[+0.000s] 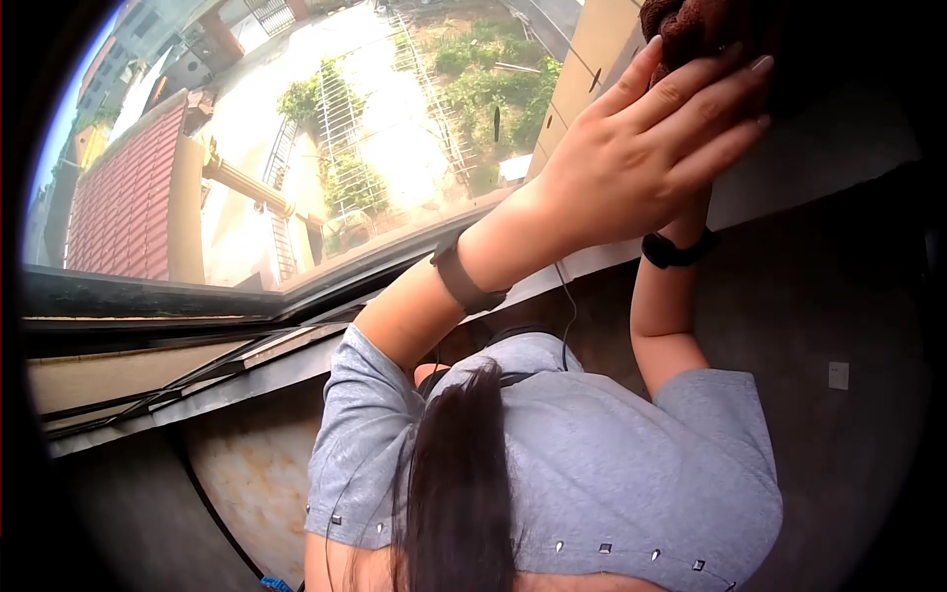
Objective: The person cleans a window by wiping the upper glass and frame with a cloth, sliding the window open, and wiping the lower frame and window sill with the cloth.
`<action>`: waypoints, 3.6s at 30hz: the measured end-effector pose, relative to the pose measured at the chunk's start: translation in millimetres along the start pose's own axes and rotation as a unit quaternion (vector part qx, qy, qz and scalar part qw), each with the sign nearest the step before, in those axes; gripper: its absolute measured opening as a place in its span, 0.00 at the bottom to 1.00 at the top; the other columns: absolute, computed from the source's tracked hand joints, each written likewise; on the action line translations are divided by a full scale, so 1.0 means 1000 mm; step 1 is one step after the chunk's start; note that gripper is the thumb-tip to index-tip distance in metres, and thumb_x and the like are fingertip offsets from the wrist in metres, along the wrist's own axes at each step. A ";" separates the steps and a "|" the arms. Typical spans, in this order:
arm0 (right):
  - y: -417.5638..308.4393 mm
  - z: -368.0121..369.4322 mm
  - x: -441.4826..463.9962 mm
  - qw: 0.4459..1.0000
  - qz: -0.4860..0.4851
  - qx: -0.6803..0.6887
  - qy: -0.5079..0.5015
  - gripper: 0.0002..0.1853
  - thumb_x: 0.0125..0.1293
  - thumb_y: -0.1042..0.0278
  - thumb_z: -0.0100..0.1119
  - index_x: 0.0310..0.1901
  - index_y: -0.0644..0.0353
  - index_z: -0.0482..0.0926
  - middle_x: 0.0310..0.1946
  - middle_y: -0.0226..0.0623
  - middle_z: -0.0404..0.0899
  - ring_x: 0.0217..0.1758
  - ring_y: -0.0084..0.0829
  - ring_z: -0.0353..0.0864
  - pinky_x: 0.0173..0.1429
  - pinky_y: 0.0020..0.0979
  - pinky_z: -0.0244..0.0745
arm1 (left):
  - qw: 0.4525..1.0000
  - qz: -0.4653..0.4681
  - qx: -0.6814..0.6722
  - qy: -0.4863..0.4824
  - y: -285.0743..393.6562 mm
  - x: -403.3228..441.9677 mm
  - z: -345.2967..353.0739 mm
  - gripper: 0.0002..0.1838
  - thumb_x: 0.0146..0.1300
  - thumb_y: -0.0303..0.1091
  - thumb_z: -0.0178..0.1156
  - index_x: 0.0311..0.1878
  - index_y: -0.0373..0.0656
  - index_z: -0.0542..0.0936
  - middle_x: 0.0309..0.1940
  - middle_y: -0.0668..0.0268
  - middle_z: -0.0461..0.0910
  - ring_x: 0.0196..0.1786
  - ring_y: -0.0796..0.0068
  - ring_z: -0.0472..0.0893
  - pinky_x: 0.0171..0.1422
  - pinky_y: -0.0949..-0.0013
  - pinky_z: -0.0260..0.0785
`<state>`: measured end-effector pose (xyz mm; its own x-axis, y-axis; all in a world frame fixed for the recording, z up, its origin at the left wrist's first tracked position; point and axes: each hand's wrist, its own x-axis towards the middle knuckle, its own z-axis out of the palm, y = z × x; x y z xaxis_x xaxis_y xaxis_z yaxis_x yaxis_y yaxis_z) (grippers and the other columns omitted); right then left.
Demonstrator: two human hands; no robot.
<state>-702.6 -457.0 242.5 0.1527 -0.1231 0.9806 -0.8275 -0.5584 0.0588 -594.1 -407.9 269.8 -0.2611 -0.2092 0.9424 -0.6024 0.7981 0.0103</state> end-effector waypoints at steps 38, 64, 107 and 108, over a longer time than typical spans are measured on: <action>-0.024 -0.013 -0.173 0.944 0.240 0.123 -0.190 0.17 0.46 0.74 0.60 0.40 0.60 0.69 0.42 0.47 0.66 0.44 0.49 0.68 0.48 0.42 0.66 | 0.944 -0.148 -0.193 -0.225 0.027 -0.154 -0.019 0.25 0.42 0.21 0.55 0.49 0.41 0.72 0.43 0.60 0.72 0.48 0.62 0.72 0.52 0.64 0.67; -0.088 -0.035 -0.147 0.135 0.672 0.626 -0.373 0.25 0.70 0.53 0.32 0.61 0.61 0.58 0.58 0.36 0.64 0.60 0.30 0.65 0.63 0.32 0.60 | 0.524 -0.735 -0.428 0.045 0.056 -0.204 -0.097 0.16 0.67 0.44 0.45 0.39 0.39 0.73 0.31 0.70 0.75 0.35 0.81 0.74 0.43 0.76 0.66; -0.072 -0.026 -0.149 0.486 0.515 0.479 -0.519 0.05 0.53 0.76 0.51 0.23 0.67 0.72 0.20 0.27 0.73 0.25 0.16 0.71 0.30 0.20 0.71 | 0.627 -0.710 -0.287 0.139 0.069 -0.212 -0.183 0.12 0.62 0.31 0.52 0.48 0.37 0.72 0.43 0.70 0.74 0.46 0.83 0.70 0.53 0.79 0.60; -0.065 -0.026 -0.146 0.476 0.528 0.472 -0.521 0.06 0.54 0.76 0.50 0.22 0.67 0.72 0.20 0.27 0.73 0.25 0.16 0.71 0.30 0.20 0.71 | 0.636 -0.707 -0.257 0.170 0.070 -0.211 -0.186 0.11 0.62 0.31 0.52 0.47 0.38 0.72 0.41 0.72 0.74 0.44 0.84 0.70 0.51 0.80 0.59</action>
<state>-685.7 -381.3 100.0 0.5139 -0.8093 -0.2845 -0.2032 0.2073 -0.9569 -440.8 -202.5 133.6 0.5002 -0.8584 -0.1138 0.2954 0.0456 0.9543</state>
